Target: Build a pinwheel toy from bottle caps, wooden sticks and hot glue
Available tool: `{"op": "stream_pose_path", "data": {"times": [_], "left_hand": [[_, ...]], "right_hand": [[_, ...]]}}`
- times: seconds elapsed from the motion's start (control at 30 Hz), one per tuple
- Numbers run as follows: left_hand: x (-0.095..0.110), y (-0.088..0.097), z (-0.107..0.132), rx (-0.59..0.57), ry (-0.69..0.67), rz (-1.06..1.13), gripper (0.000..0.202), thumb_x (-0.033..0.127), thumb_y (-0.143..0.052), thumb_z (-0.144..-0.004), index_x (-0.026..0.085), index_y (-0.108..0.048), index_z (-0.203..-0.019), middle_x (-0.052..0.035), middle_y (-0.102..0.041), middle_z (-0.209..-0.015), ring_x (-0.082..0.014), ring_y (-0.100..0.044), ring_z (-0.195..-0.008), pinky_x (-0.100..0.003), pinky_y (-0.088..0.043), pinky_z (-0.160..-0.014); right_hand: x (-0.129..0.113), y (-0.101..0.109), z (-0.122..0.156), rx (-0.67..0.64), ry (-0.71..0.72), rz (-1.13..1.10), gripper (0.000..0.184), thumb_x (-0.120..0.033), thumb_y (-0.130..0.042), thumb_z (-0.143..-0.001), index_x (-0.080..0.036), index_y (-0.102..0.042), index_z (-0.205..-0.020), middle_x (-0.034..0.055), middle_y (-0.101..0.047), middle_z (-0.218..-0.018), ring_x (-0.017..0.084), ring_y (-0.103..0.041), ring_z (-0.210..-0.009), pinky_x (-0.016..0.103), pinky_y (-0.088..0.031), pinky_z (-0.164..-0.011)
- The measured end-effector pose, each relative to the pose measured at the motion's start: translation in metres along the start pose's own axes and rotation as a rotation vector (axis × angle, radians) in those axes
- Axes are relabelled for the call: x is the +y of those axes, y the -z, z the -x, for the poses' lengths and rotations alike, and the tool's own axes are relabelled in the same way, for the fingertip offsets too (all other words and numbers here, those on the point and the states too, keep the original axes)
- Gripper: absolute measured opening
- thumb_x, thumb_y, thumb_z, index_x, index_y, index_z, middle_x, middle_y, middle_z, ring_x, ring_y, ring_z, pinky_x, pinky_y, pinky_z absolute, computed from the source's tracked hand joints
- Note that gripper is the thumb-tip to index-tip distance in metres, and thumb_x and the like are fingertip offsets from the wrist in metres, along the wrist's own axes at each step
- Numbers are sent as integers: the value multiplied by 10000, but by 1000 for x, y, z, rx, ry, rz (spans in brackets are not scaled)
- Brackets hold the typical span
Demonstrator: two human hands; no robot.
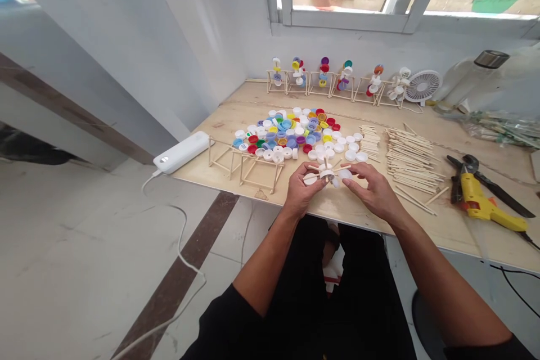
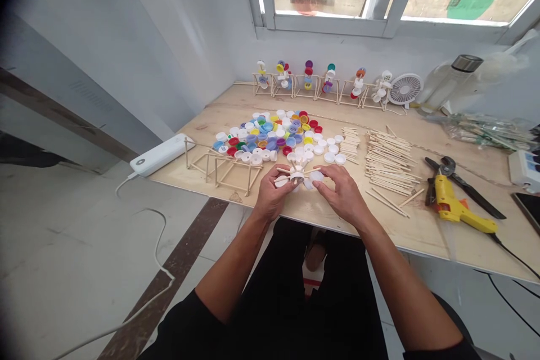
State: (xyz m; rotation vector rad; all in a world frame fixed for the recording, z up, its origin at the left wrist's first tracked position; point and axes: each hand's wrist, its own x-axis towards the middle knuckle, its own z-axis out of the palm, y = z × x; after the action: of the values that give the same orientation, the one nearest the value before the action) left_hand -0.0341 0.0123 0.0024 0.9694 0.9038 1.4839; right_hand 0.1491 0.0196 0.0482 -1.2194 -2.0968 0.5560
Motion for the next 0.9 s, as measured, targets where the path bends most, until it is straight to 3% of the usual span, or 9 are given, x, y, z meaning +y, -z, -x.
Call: {"op": "stream_pose_path", "data": {"times": [0.9], "left_hand": [[1,-1,-1,-19,-24,-57,345,329,-809,-580,182,-619,-828,16,-615,-740,-133,-574,-718,-249,-431,-714]], "right_hand": [[5,-1,0,-24,-11,-34,313,-413,-522,-862,-239,-609,-1107,69,-644,-1047,219,-564,-973,407,-452,-878]]}}
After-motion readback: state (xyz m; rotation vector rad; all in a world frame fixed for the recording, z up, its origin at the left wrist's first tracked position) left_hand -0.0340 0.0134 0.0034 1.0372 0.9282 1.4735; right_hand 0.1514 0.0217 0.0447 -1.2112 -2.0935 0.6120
